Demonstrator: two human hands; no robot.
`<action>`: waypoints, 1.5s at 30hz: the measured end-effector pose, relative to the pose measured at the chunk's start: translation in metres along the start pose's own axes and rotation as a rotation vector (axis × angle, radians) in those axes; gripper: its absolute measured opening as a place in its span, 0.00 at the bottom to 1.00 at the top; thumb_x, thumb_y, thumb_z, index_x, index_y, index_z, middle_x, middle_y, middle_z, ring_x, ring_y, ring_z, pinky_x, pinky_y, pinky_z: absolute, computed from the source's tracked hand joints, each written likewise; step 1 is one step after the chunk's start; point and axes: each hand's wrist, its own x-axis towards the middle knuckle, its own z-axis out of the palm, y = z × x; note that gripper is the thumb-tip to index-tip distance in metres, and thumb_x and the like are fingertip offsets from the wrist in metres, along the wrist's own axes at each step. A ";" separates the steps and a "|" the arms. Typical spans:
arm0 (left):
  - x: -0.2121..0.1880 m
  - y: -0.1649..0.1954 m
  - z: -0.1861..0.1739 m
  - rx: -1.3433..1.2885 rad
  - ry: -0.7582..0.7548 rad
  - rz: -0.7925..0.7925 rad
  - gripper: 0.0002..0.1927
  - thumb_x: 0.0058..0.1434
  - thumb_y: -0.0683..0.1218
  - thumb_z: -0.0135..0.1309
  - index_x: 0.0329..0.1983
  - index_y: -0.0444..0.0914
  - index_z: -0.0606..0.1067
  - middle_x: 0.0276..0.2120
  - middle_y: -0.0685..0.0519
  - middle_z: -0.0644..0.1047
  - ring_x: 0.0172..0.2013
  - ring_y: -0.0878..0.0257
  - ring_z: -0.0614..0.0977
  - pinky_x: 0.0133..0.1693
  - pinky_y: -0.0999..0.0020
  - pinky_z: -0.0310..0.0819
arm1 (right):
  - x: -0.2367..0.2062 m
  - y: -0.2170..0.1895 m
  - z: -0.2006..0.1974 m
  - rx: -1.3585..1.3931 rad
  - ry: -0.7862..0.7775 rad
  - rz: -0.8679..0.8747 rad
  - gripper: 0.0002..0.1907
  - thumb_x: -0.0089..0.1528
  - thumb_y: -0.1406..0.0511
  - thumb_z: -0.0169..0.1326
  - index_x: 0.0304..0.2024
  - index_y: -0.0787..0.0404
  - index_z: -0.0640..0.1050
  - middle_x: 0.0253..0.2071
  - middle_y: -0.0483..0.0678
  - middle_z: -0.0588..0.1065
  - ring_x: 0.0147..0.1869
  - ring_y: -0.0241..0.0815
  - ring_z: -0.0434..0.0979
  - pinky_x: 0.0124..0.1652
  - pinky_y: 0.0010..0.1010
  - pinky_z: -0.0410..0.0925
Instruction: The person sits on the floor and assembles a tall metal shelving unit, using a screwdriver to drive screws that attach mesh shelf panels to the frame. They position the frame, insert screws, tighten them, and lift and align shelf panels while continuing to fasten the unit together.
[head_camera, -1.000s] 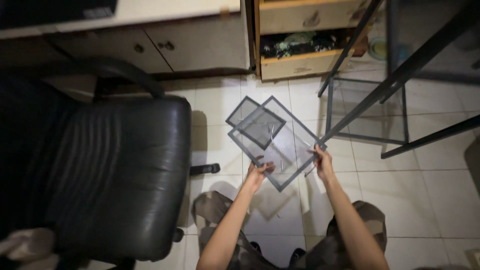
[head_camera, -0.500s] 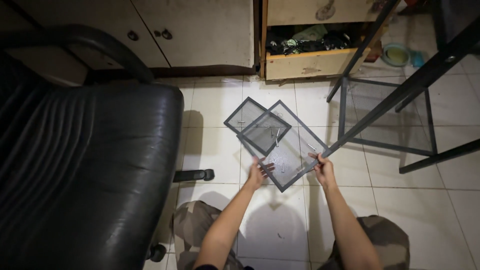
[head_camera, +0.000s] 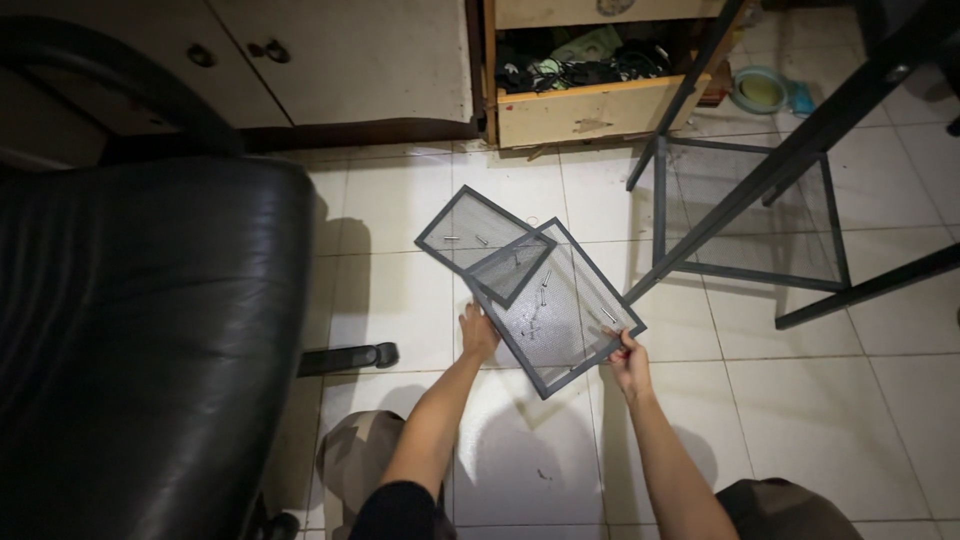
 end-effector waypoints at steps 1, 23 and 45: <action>0.005 0.003 0.003 0.060 -0.031 0.036 0.35 0.61 0.50 0.58 0.71 0.44 0.60 0.77 0.44 0.50 0.75 0.44 0.51 0.71 0.40 0.48 | 0.000 0.002 -0.004 0.031 0.031 0.009 0.11 0.71 0.62 0.53 0.37 0.62 0.74 0.39 0.52 0.80 0.22 0.29 0.54 0.25 0.21 0.55; 0.019 -0.081 -0.017 0.258 0.057 -0.198 0.12 0.58 0.46 0.60 0.45 0.44 0.83 0.48 0.44 0.81 0.60 0.41 0.75 0.70 0.35 0.47 | 0.025 0.031 -0.005 0.060 0.180 -0.010 0.11 0.68 0.60 0.50 0.38 0.61 0.76 0.29 0.43 0.74 0.23 0.31 0.55 0.28 0.24 0.54; 0.009 -0.094 0.003 -0.020 0.271 -0.471 0.30 0.62 0.52 0.58 0.67 0.42 0.68 0.72 0.42 0.59 0.70 0.37 0.57 0.68 0.40 0.50 | 0.028 0.070 0.004 -0.056 0.361 0.111 0.15 0.70 0.57 0.46 0.39 0.59 0.76 0.23 0.42 0.67 0.21 0.32 0.56 0.21 0.25 0.54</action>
